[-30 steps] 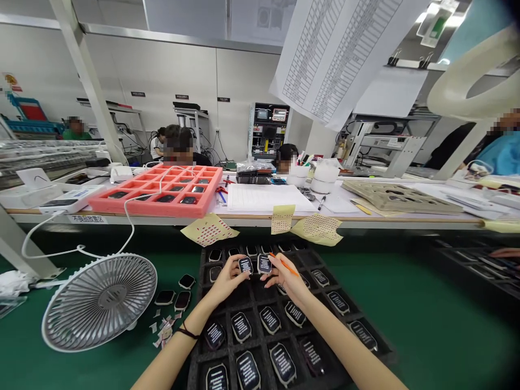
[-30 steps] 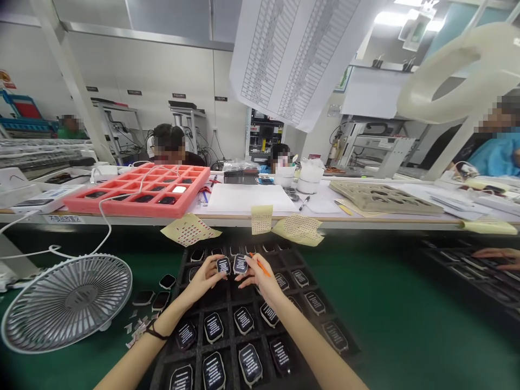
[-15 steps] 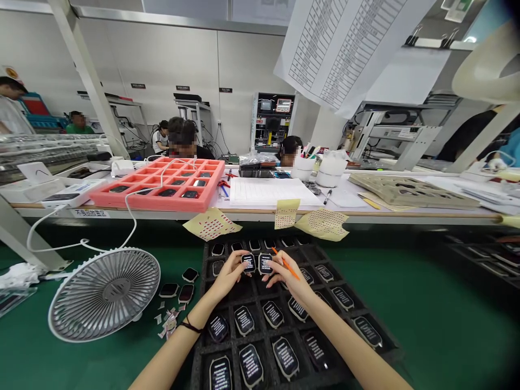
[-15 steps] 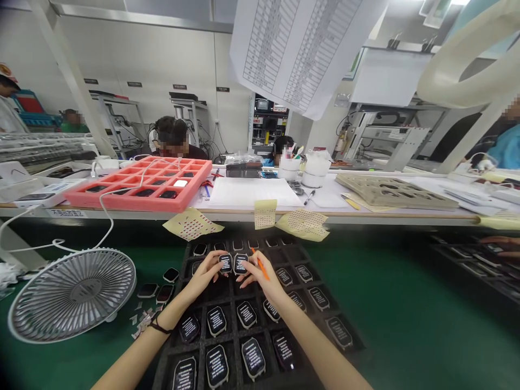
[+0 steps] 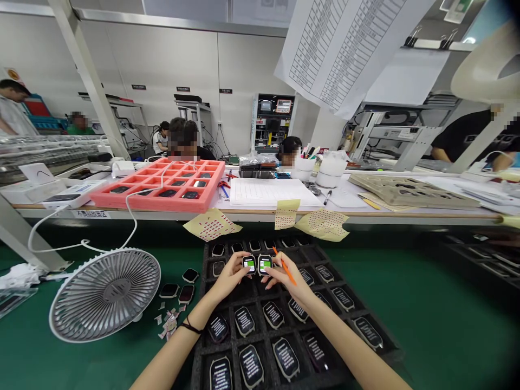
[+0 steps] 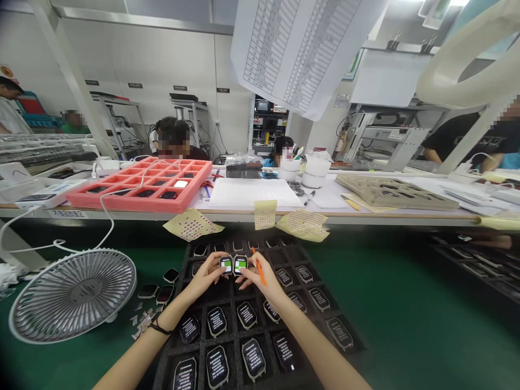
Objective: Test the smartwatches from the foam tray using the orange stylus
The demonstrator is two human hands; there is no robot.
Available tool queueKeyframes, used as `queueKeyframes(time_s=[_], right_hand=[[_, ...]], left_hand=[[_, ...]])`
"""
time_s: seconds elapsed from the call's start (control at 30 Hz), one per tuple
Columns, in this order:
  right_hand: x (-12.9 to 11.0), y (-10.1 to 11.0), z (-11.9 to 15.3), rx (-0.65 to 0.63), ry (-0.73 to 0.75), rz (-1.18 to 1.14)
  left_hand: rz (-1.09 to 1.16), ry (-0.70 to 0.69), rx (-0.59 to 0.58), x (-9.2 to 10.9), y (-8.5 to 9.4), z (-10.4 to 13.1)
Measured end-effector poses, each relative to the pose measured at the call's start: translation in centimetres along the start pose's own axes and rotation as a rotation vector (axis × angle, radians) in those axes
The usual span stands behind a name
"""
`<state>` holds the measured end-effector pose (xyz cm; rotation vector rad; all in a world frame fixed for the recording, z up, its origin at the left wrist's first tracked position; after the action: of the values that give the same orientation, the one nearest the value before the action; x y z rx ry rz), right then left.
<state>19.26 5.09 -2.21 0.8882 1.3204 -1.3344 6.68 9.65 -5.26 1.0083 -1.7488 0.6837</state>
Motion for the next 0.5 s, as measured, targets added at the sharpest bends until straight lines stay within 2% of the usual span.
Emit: queueKeyframes(time_s=[0.23, 0.5], right_hand=[[0.38, 0.38, 0.0, 0.028, 0.016, 0.001], [0.7, 0.68, -0.1, 0.033, 0.002, -0.033]], left_hand=[[0.003, -0.017, -0.016, 0.59, -0.43, 0.05], [-0.064, 0.007, -0.01, 0.11, -0.06, 0.14]])
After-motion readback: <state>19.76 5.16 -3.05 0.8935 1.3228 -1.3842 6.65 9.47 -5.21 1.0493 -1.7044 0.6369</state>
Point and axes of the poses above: each hand's wrist, its own z-axis away from the middle knuckle, its own y-axis out of the back of the hand, x = y × z, the point moved 9 cm from there along -z, towards the middle knuckle, and after that the axes turned 13 degrees about -y, right-handed, at the moved point
